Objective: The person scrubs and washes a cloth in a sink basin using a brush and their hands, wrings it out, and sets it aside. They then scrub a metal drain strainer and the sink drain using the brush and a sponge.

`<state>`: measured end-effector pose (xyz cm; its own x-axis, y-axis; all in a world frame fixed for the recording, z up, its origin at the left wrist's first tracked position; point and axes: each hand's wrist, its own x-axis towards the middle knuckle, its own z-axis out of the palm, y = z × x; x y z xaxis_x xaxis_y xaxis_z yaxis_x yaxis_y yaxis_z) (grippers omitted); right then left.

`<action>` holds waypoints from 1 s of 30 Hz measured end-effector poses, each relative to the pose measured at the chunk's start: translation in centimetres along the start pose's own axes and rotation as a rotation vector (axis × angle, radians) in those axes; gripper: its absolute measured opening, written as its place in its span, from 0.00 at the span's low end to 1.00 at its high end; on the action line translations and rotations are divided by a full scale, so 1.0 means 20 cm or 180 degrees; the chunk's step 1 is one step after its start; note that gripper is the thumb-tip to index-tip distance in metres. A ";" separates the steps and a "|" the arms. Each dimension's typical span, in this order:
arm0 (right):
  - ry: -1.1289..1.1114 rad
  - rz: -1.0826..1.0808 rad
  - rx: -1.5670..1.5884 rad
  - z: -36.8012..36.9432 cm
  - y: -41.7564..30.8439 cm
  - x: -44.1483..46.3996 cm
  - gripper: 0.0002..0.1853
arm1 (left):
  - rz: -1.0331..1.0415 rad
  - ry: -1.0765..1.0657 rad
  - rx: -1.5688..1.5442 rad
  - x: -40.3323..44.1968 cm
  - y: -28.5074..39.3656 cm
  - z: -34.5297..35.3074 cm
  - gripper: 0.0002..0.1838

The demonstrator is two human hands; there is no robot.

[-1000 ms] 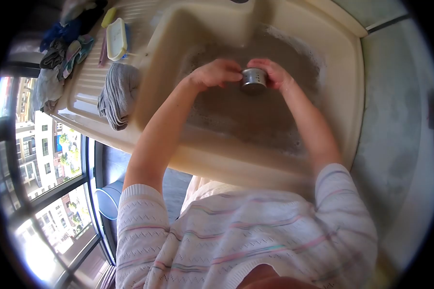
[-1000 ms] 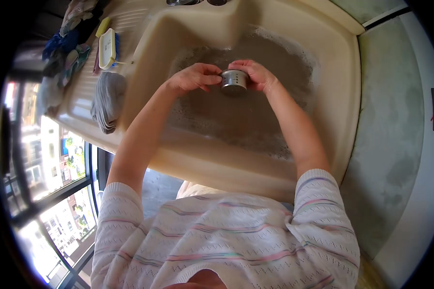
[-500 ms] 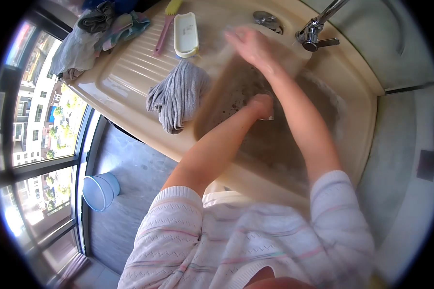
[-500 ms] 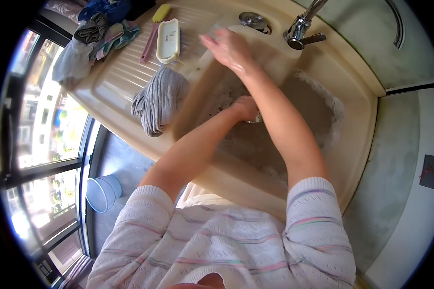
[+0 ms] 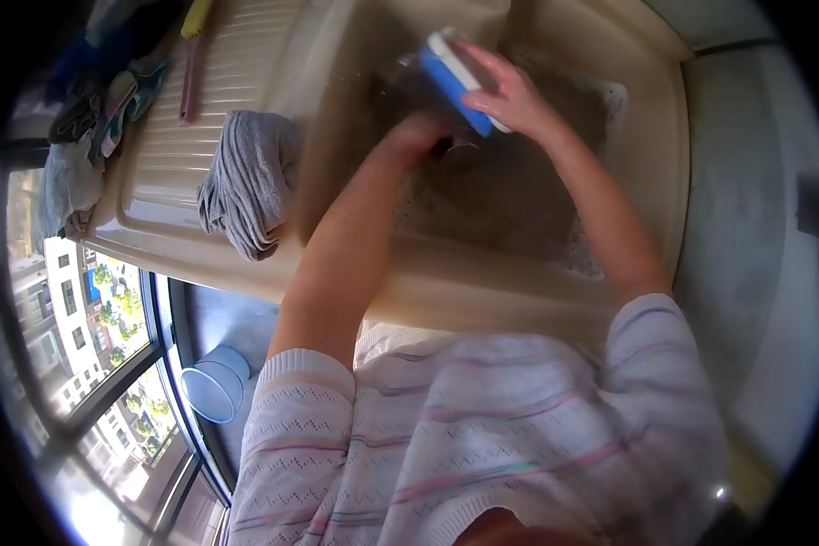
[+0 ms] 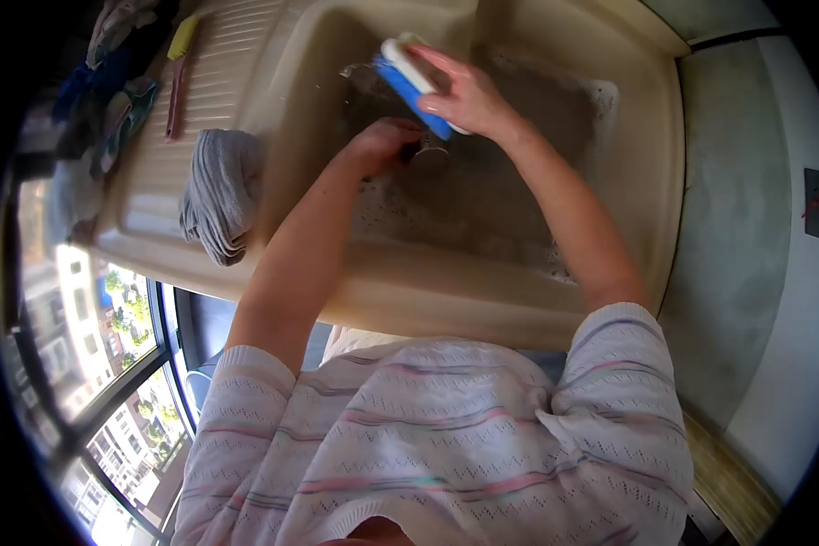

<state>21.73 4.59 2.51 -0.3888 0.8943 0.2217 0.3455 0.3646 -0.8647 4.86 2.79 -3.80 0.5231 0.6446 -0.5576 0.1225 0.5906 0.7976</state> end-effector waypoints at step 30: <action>0.0724 0.0639 0.0622 -0.01 0.32 -0.45 0.24 | 0.0244 0.0081 -0.1674 0.07 0.04 -0.02 0.08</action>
<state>27.57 -1.07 -5.03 -0.1220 0.9859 0.1144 0.2174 0.1390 -0.9661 5.32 4.30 -4.01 0.4925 0.7031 -0.5129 -0.3581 0.7008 0.6169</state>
